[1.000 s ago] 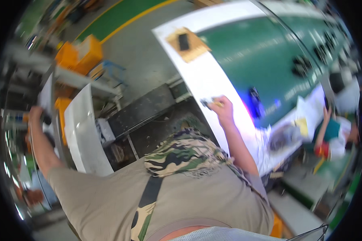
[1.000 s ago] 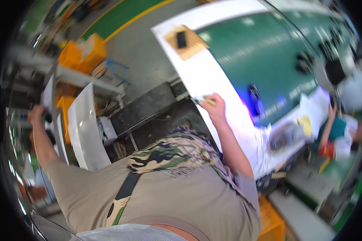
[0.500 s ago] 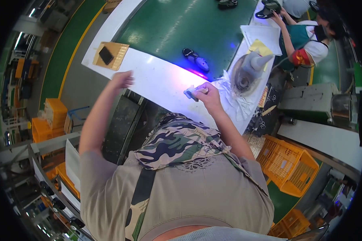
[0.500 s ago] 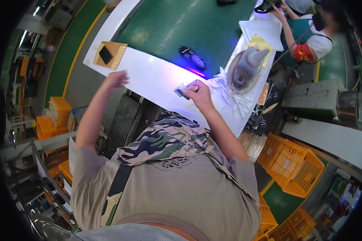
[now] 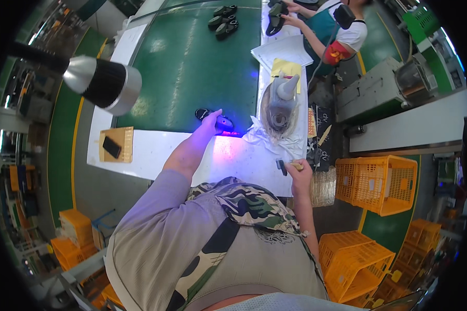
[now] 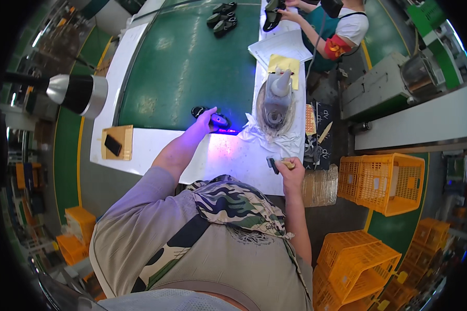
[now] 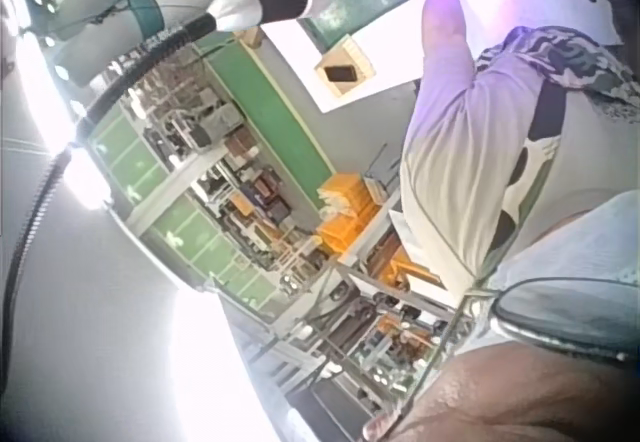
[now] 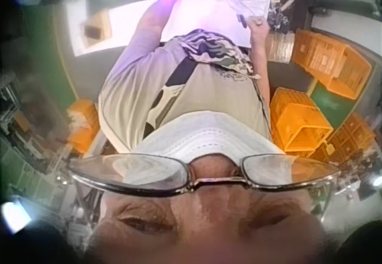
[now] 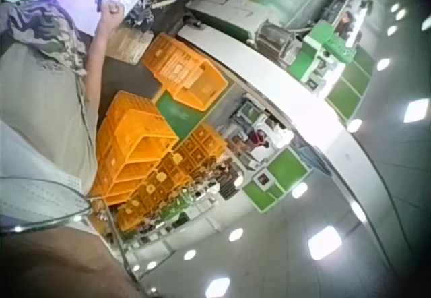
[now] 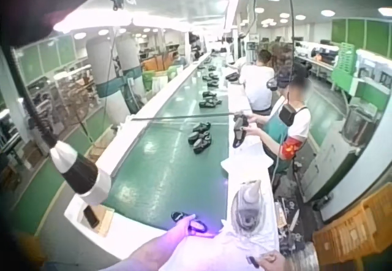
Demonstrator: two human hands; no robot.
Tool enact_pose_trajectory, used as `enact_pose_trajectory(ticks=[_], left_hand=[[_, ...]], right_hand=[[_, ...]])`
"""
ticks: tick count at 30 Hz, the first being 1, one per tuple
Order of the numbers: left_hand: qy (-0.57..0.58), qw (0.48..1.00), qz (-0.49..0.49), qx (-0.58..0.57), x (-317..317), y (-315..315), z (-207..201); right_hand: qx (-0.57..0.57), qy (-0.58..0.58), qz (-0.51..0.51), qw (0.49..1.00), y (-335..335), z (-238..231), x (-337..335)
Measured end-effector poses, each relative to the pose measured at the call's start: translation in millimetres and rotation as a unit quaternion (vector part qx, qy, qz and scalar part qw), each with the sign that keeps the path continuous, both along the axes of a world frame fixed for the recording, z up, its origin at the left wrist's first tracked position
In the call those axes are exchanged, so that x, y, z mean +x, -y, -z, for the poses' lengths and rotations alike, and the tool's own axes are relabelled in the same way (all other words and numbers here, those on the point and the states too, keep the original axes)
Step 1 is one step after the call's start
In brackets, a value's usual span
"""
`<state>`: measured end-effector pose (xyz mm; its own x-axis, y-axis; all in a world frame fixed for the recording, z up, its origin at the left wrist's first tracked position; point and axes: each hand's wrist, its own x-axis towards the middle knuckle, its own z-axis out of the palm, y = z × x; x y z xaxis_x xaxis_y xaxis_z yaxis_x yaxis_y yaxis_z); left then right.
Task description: The person repeatedly picks up black slipper soles from a green conveyor belt, applies glue from a squeeze bottle to the sole's edge, and places them back on the belt. A coworker is visible writing on a clipboard nearby.
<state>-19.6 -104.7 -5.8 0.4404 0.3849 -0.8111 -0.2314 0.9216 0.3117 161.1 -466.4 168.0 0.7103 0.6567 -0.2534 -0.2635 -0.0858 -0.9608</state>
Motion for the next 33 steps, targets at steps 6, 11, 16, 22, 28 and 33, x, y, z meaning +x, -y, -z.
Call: enact_pose_trajectory(ticks=[6,11,16,22,28,33], left_hand=[[0.011,0.997,0.051,0.051,-11,-26,-1],[0.238,0.963,0.050,0.120,-46,-55,-74],[0.359,0.885,0.098,0.281,-84,-40,-196],[0.078,0.771,0.160,0.612,-134,-4,-239],[-0.090,0.417,0.082,0.901,-179,19,-265],[-0.115,0.330,0.075,0.934,-202,32,-286]], right_hand=[[-0.015,-0.020,0.036,0.999,1,17,-27],[-0.013,0.026,-0.007,1.000,-40,8,-42],[-0.014,-0.003,-0.014,1.000,-96,-8,-42],[0.102,0.052,-0.094,0.989,-186,-28,-49],[0.187,0.087,-0.254,0.945,-258,-80,-109],[0.207,0.107,-0.271,0.934,-282,-97,-149]])
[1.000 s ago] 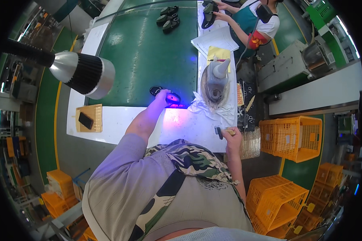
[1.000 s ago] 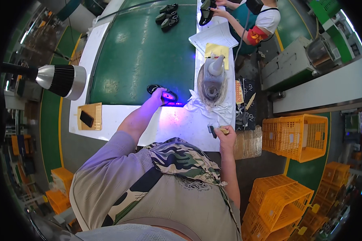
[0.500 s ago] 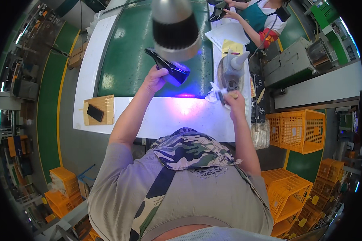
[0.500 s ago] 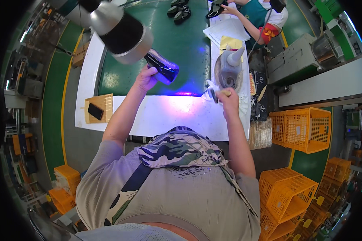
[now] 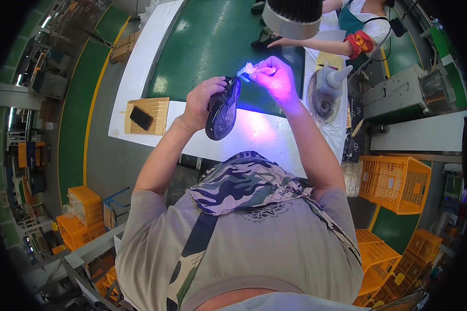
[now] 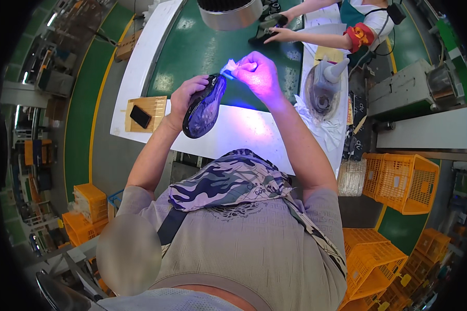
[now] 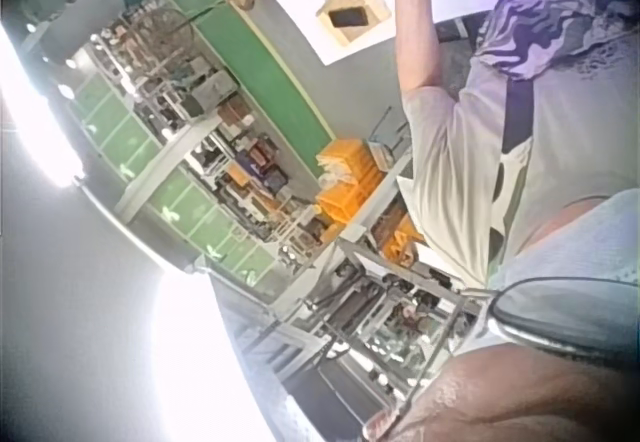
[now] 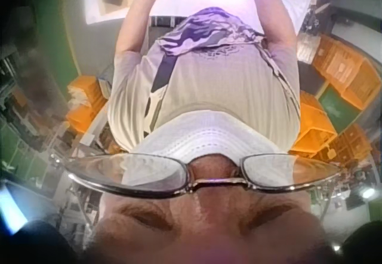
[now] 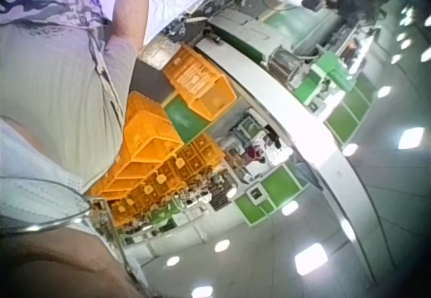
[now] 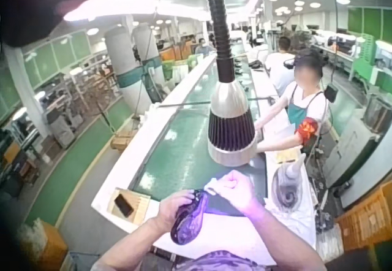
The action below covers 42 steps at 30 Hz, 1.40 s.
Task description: The person repeatedly picks up black slipper soles from a green conveyor belt, applies glue from a squeeze bottle to the sole's edge, and places them back on the belt. A coworker is visible writing on a clipboard nearby.
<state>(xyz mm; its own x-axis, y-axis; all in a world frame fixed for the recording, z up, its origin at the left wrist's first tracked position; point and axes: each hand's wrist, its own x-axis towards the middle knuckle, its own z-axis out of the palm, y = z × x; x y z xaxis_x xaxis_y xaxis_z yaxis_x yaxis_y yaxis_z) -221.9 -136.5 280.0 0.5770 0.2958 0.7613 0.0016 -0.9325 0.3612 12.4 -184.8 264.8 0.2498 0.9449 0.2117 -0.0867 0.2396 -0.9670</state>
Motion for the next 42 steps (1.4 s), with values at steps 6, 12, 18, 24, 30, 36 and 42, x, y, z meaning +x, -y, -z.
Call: enact_pose_trajectory(ticks=[6,12,18,24,30,36,42], left_hand=[[-0.026,0.999,-0.019,0.016,-7,10,-9],[-0.048,0.997,-0.050,0.021,2,7,8],[-0.085,0.994,-0.074,-0.003,25,11,21],[-0.218,0.965,-0.111,-0.092,43,19,27],[-0.339,0.921,-0.080,-0.176,58,23,22],[-0.413,0.851,0.030,-0.322,57,23,14],[-0.422,0.807,0.080,-0.406,50,22,9]], right_hand=[[-0.018,-0.042,-0.058,0.997,1,-3,-12],[-0.012,-0.152,-0.142,0.978,18,6,-11],[-0.041,-0.158,-0.117,0.980,37,-5,6],[-0.054,-0.099,-0.092,0.989,48,-7,30],[-0.010,-0.033,-0.058,0.998,53,1,50],[0.015,-0.035,-0.030,0.999,59,-8,53],[0.015,0.018,-0.018,1.000,60,-10,51]])
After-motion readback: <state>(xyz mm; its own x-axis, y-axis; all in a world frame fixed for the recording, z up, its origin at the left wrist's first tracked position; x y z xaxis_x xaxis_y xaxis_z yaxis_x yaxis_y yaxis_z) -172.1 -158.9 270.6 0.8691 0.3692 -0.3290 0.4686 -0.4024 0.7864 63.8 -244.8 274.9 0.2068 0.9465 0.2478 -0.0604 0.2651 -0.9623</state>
